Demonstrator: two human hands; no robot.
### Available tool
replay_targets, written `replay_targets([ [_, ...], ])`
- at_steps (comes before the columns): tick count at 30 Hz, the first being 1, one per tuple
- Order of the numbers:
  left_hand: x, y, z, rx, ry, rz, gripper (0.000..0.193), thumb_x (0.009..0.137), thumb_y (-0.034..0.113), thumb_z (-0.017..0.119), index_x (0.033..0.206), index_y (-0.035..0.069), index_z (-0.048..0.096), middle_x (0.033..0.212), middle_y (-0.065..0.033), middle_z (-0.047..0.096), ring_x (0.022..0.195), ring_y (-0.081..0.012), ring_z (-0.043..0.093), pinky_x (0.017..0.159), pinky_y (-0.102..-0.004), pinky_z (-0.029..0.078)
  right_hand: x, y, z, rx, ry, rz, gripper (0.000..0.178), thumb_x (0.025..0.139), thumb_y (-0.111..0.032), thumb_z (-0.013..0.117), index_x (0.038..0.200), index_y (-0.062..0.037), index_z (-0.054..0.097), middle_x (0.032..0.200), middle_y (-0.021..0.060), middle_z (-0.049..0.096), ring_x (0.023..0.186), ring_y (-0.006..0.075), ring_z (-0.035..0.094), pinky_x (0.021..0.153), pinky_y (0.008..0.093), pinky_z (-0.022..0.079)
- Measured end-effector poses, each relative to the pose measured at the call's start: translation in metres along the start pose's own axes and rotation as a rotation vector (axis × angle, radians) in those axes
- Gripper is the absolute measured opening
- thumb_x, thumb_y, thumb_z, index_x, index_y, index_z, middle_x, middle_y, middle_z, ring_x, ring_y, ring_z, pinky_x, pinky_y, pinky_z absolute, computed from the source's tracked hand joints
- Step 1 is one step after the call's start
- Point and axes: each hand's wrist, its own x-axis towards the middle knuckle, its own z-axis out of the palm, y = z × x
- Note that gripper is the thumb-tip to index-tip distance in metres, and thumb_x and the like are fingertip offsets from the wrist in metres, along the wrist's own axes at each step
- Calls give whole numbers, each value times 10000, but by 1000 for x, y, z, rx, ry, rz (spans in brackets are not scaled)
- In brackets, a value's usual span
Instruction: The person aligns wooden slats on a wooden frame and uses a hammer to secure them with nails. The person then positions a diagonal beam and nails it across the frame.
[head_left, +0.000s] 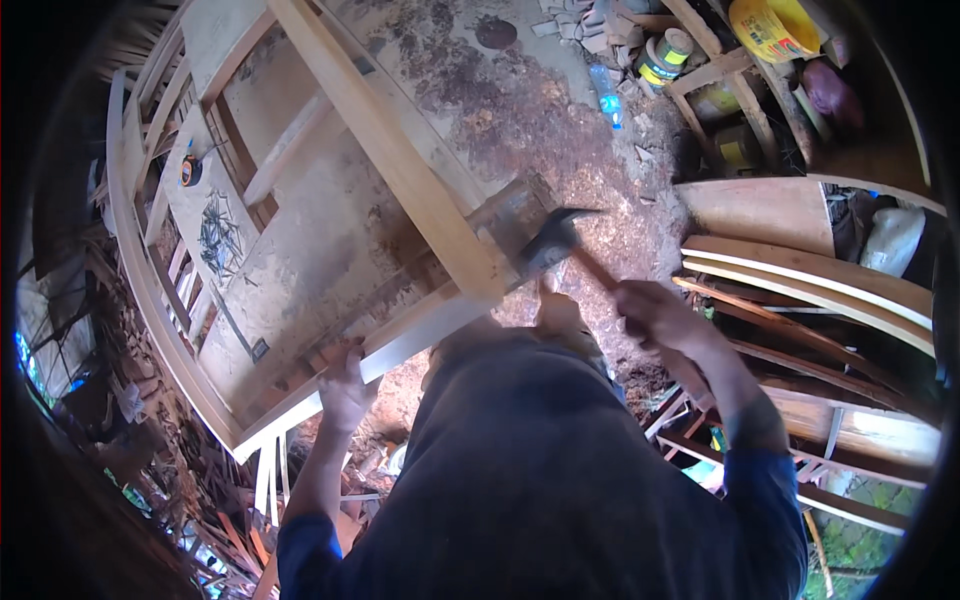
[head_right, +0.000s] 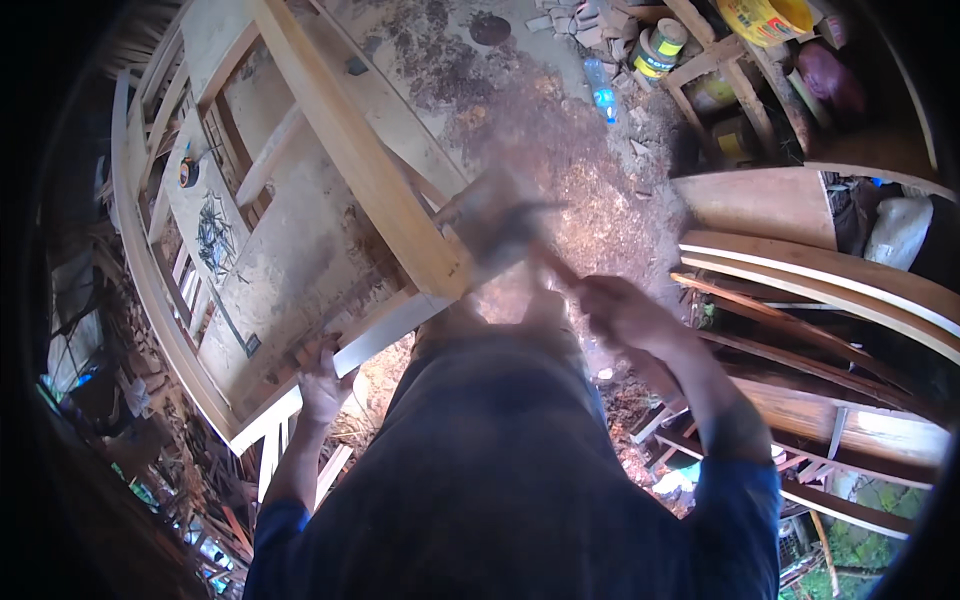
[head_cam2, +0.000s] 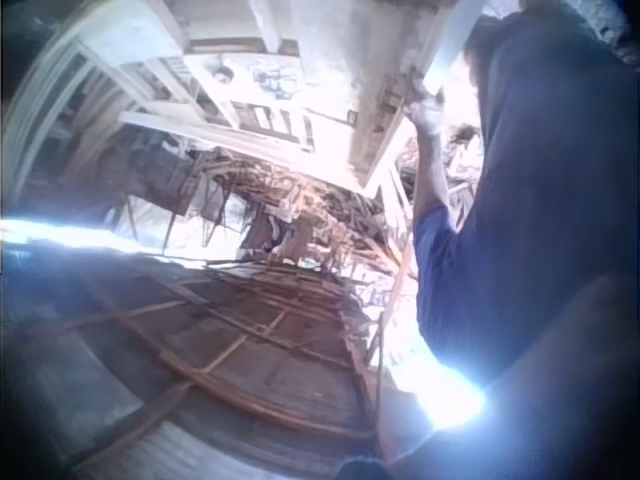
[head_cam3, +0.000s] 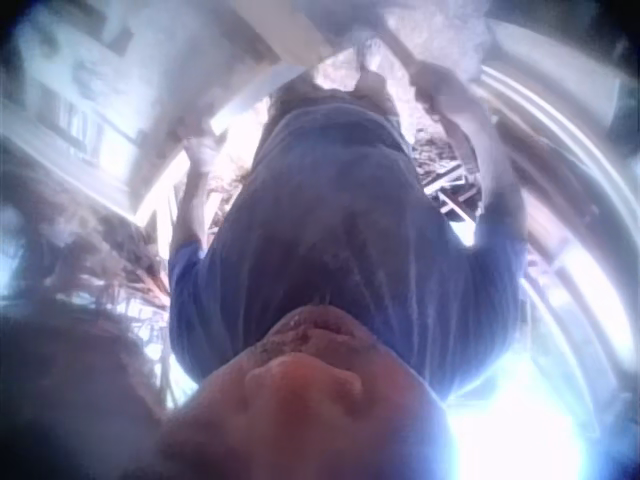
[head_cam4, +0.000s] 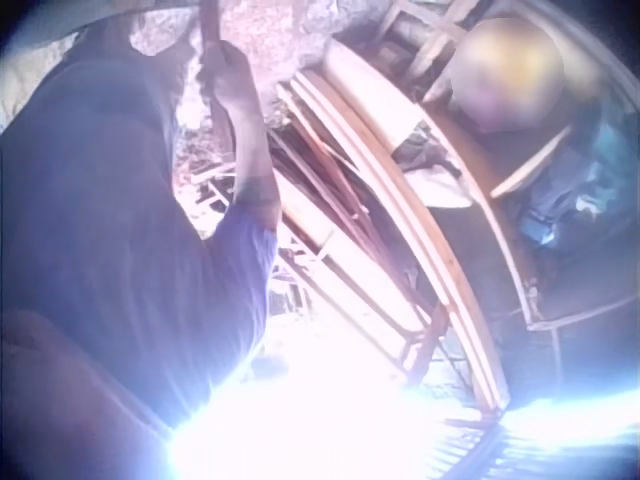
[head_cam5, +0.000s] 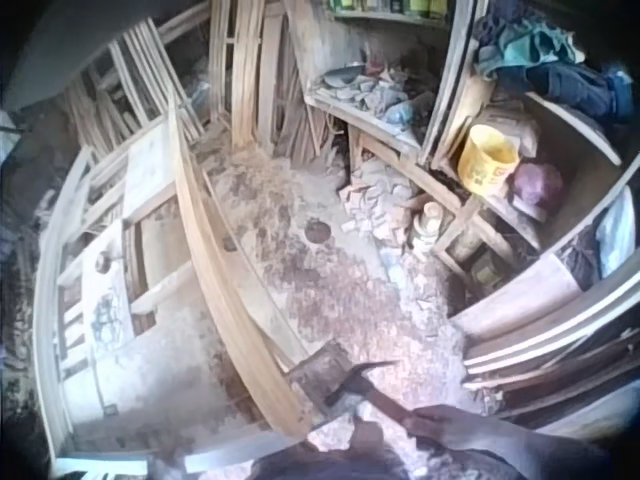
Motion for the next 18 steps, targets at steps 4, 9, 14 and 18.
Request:
replay_targets([
  [4, -5, 7, -8, -61, -43, -17, 488, 767, 149, 817, 1149, 27, 539, 1178, -180, 684, 941, -370, 704, 788, -465, 576, -18, -12, -101, 577, 372, -463, 255, 1079, -268, 429, 851, -158, 457, 677, -63, 500, 492, 40, 448, 452, 215, 390],
  [9, -1, 8, -8, -45, -52, -36, 464, 780, 151, 811, 1137, 36, 539, 1180, -156, 691, 939, -368, 707, 771, -461, 577, 35, 29, 15, 415, 323, -627, 248, 1066, -337, 483, 1076, -102, 562, 711, -31, 517, 528, 76, 447, 477, 238, 389],
  [14, -12, 4, -8, -31, -22, -25, 447, 796, 172, 802, 1133, 31, 545, 1157, -148, 702, 911, -361, 713, 737, -449, 584, 1, 34, -19, 137, 240, -403, 192, 989, -227, 554, 1044, -47, 591, 723, -8, 550, 594, 105, 518, 539, 263, 453],
  [18, -9, 2, -7, -38, -42, -36, 433, 799, 187, 800, 1121, 23, 560, 1131, -154, 707, 912, -354, 714, 731, -442, 584, 1, 7, -55, 711, 475, -823, 319, 1061, -371, 468, 848, -137, 512, 597, -51, 454, 426, 77, 373, 416, 246, 329],
])
